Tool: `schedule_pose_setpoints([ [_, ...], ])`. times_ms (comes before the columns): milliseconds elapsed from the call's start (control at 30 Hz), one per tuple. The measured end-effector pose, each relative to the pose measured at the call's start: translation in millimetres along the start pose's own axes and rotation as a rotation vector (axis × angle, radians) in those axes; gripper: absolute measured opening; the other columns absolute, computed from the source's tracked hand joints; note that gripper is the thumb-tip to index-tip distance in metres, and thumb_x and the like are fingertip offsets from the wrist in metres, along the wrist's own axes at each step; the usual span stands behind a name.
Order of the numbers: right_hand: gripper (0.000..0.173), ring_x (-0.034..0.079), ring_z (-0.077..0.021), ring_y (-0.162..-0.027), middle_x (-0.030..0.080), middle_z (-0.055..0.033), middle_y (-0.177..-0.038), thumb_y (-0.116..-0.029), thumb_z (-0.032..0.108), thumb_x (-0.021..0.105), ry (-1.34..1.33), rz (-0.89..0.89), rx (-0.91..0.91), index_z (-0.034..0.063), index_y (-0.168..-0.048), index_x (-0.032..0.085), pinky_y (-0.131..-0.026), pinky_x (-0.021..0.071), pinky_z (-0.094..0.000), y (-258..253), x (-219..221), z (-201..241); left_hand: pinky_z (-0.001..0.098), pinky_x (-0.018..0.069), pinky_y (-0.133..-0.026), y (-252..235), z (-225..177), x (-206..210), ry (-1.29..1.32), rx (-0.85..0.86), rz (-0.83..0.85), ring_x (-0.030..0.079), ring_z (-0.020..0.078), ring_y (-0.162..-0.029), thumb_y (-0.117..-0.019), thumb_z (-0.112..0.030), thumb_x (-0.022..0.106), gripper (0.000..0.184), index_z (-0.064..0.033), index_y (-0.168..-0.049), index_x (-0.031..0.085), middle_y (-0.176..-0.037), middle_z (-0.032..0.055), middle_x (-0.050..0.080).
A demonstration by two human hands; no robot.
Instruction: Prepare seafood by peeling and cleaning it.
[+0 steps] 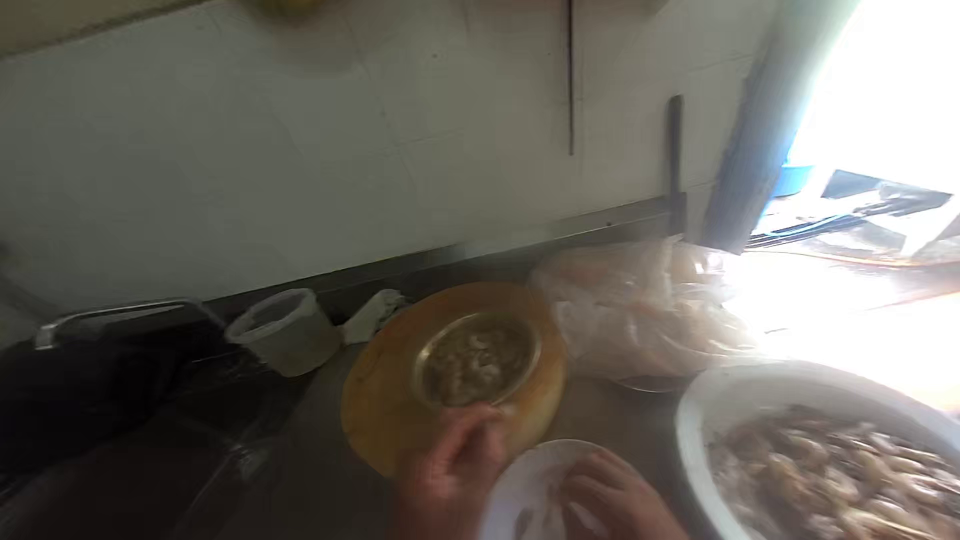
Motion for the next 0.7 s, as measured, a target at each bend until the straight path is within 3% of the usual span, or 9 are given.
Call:
schedule_pose_setpoints([
  [67,0.013,0.068,-0.0188,-0.106,0.074,-0.0033,-0.104,-0.0962,0.018,0.067,0.002,-0.019,-0.054,0.0131,-0.104,0.076,-0.091,0.0587,-0.0389,-2.1,11.1,5.4,0.0391,0.0619,-0.078,-32.1,-7.5,-26.2,-0.447,-0.095,0.070,0.070,0.0194,-0.091,-0.0976,-0.020,0.066,0.029,-0.0086,-0.124,0.070,-0.112,0.0106,0.070],
  [133,0.019,0.068,-0.0218,-0.111,0.074,-0.0061,-0.111,-0.0961,0.012,0.065,-0.028,-0.024,-0.058,0.0117,-0.111,0.076,-0.095,0.0574,-0.0401,4.9,4.9,7.4,0.0586,0.0546,-0.090,-56.5,-7.7,-22.5,-0.609,-0.196,0.254,0.065,0.0409,-0.106,-0.0987,-0.019,0.065,0.054,-0.0022,-0.148,0.051,-0.136,0.0294,0.055],
  [200,0.022,0.067,-0.0246,-0.114,0.073,-0.0100,-0.117,-0.0971,0.007,0.062,-0.051,-0.086,-0.099,0.0088,-0.114,0.076,-0.096,0.0569,-0.0410,8.5,-25.4,25.0,0.0584,0.0540,-0.092,-62.4,-29.5,-14.6,-0.628,-0.162,0.274,0.063,0.0469,-0.109,-0.0990,-0.012,0.060,0.058,0.0066,-0.151,0.042,-0.144,0.0383,0.043],
  [233,0.021,0.068,-0.0226,-0.113,0.073,-0.0089,-0.116,-0.0978,0.007,0.062,-0.027,-0.146,-0.108,0.0092,-0.112,0.076,-0.095,0.0579,-0.0397,9.1,-51.0,37.2,0.0526,0.0570,-0.088,-59.2,-40.2,-11.8,-0.604,-0.078,0.230,0.065,0.0436,-0.104,-0.0994,-0.011,0.058,0.053,0.0099,-0.146,0.047,-0.141,0.0387,0.046],
  [333,0.020,0.071,-0.0138,-0.100,0.074,-0.0001,-0.110,-0.1014,0.020,0.060,0.296,-0.138,0.182,0.0187,-0.112,0.077,-0.085,0.0607,-0.0385,16.3,-149.4,40.7,0.0411,0.0592,-0.078,-29.9,-37.1,11.2,-0.388,0.167,0.238,0.069,0.0292,-0.089,-0.1035,-0.017,0.057,0.034,0.0070,-0.125,0.066,-0.118,0.0290,0.066],
  [400,0.022,0.070,-0.0221,-0.098,0.073,-0.0023,-0.106,-0.1024,0.029,0.059,0.543,0.117,0.555,0.0229,-0.115,0.076,-0.083,0.0575,-0.0512,17.8,-203.2,4.6,0.0406,0.0597,-0.080,-4.5,-25.4,42.5,-0.243,0.170,0.388,0.070,0.0247,-0.091,-0.1054,-0.021,0.055,0.032,0.0010,-0.123,0.069,-0.114,0.0226,0.069],
  [433,0.017,0.070,-0.0276,-0.094,0.072,-0.0059,-0.099,-0.0989,0.032,0.064,0.642,0.222,0.683,0.0195,-0.106,0.074,-0.079,0.0561,-0.0570,19.6,-218.2,-22.5,0.0392,0.0607,-0.078,7.1,-23.8,59.2,-0.192,0.164,0.430,0.071,0.0224,-0.089,-0.1047,-0.021,0.056,0.031,-0.0010,-0.122,0.071,-0.112,0.0199,0.070],
  [567,0.030,0.069,-0.0346,-0.093,0.071,-0.0112,-0.094,-0.0878,0.040,0.074,0.736,0.448,0.864,0.0109,-0.095,0.074,-0.079,0.0541,-0.0658,38.6,-215.0,-104.4,0.0276,0.0599,-0.076,32.6,-17.1,99.6,-0.004,0.191,0.441,0.070,0.0111,-0.089,-0.1013,-0.018,0.062,0.022,-0.0073,-0.114,0.076,-0.109,0.0100,0.074],
  [700,0.025,0.069,-0.0281,-0.087,0.070,-0.0073,-0.088,-0.0880,0.038,0.075,0.620,0.354,0.878,0.0136,-0.091,0.074,-0.078,0.0551,-0.0596,32.0,-219.3,-85.2,0.0221,0.0589,-0.066,39.4,-0.3,95.7,0.125,0.127,0.380,0.068,0.0050,-0.078,-0.1004,-0.017,0.063,0.020,-0.0088,-0.113,0.076,-0.102,0.0046,0.073],
])
Point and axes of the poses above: each hand's wrist, its own y-axis away from the middle knuckle, its own x-axis out of the palm, z = x × y, the point moved 5 cm from there along -y, towards the middle knuckle
